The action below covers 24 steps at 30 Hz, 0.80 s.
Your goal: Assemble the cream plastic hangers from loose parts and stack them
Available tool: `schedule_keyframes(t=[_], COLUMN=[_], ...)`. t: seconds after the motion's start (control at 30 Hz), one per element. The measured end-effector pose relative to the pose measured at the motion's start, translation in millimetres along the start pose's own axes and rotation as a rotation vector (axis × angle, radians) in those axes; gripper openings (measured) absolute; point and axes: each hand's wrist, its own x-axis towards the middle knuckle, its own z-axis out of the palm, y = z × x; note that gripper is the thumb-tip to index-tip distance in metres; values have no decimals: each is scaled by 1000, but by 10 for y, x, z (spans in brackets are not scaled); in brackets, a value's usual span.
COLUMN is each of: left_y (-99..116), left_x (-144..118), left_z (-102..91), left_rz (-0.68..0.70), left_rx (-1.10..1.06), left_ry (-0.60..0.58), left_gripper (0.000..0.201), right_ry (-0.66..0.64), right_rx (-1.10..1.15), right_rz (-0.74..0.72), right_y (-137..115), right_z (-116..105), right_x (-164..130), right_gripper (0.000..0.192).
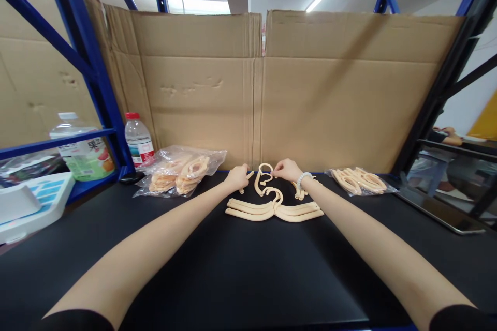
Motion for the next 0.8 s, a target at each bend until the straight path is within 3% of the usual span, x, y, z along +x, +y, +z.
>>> schedule_keyframes(t=[0.2,0.37,0.57,0.67,0.8], left_y=[-8,192,375,375,333], left_x=[-143,-679,-1332,-1467,-1524], left_z=[-226,-366,-161,-67,-21], left_rz=[32,154,237,225,266], left_rx=[-221,-509,-829,-923,-964], left_ry=[64,77,-3,13,106], left_gripper=[26,30,22,17,12], right_ry=[172,158,41,-6,80], right_rx=[394,709,970,1064,1021], right_rz=[-40,-108,-129,-109,-129], right_y=[22,2,-106,-121,-93], right_z=[-115,-34,139,146,119], right_x=[-395,-849,-1216,-1331,-1400], right_gripper=[24,31,36,36,27])
